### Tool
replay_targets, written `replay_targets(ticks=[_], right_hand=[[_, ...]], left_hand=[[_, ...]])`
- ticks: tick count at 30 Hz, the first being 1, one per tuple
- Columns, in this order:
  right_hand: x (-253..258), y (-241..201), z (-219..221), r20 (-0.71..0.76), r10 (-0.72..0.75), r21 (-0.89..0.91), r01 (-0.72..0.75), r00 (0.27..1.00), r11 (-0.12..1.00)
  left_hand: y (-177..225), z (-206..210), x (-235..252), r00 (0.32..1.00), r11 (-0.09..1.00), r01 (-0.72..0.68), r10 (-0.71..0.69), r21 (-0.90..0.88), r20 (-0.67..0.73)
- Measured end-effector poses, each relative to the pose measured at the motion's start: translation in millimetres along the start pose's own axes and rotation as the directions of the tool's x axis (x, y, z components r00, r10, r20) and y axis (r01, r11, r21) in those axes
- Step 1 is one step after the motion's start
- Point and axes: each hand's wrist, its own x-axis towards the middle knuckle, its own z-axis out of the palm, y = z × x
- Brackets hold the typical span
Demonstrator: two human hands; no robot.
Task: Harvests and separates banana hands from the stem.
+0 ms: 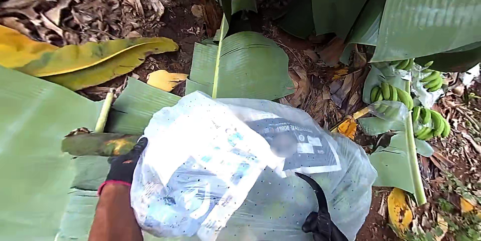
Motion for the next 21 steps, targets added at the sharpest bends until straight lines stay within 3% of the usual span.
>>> replay_targets(ticks=[5,8,11,13,16,18,21], right_hand=[[-5.0,-1.6,2.8,-0.047,-0.009,0.031,0.011,0.999,0.999],[-9.5,1.5,-1.8,-0.065,-0.024,0.002,0.024,0.998,1.000],[-11.6,-1.1,-5.1,-0.041,0.027,0.006,-0.026,0.999,1.000],[-11.5,-9.3,-9.7,-0.022,0.102,0.005,-0.102,0.995,0.995],[-5.7,-43.8,-11.6,-0.074,0.114,-0.131,-0.123,0.991,0.984],[1.0,-69.9,-10.8,-0.075,0.004,-0.196,-0.019,0.997,0.980],[26.0,-107.4,8.5,0.059,-0.198,-0.225,0.207,0.978,0.952]], left_hand=[[-12.4,-22.2,-26.4,0.997,0.994,-0.015,0.023,-0.108,0.073],[-18.1,-38.1,-68.6,0.979,0.915,0.105,-0.027,-0.390,0.200],[-33.3,-43.6,-119.0,0.946,0.847,0.157,0.019,-0.508,0.324],[-43.4,-37.7,-135.8,0.961,0.874,0.181,-0.061,-0.451,0.269],[-43.9,-39.5,-134.3,0.989,0.969,0.151,-0.149,-0.197,0.026],[-41.9,-49.6,-132.9,0.990,0.990,0.135,-0.133,0.036,-0.036],[-26.0,-64.5,-150.0,0.988,0.986,0.073,-0.051,0.148,-0.148]])
